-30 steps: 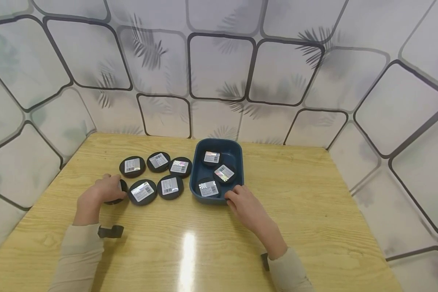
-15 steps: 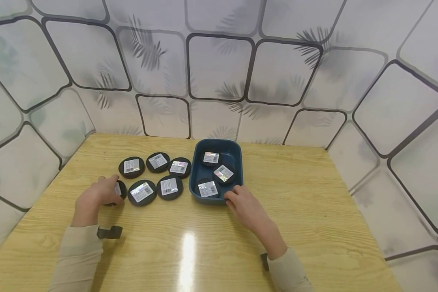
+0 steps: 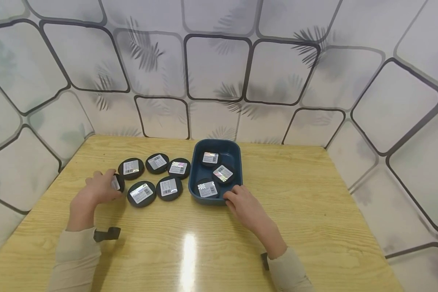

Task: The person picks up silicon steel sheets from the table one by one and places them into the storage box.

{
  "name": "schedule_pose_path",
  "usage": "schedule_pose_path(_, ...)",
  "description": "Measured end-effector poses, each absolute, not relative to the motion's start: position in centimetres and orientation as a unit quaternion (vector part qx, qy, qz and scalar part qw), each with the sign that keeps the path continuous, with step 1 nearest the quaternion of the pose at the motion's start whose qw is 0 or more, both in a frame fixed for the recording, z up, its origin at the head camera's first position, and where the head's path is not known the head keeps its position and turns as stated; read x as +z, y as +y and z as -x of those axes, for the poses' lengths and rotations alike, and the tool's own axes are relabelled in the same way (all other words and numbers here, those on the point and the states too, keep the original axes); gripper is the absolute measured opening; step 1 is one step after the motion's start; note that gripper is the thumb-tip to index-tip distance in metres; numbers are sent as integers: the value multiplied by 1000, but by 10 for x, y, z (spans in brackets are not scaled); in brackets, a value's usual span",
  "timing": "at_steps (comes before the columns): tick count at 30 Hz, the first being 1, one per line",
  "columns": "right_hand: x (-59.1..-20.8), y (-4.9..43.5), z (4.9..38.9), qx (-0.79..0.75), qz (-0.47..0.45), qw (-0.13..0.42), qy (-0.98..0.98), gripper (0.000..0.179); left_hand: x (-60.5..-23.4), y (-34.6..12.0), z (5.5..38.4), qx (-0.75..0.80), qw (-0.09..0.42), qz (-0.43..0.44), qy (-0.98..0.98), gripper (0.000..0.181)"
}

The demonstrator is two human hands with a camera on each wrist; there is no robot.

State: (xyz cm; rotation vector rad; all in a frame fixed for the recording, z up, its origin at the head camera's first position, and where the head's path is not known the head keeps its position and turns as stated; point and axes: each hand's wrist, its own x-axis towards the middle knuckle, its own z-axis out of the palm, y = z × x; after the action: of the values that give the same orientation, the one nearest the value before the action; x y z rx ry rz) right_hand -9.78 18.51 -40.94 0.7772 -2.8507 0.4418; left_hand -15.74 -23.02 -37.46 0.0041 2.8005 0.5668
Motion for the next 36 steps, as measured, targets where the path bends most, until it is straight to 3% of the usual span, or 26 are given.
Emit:
schedule_pose_path(11, -409, 186, 97, 153, -269, 89, -947, 11, -359, -212, 154, 224, 22, -39, 974, 84)
schedule_pose_path(20, -407, 187, 98, 160, -281, 97, -941, 12, -350, -186, 149, 260, -37, -108, 959, 81)
schedule_pose_path(36, -407, 187, 97, 159, -287, 108, -939, 13, -365, -99, 146, 285, -71, -214, 932, 80)
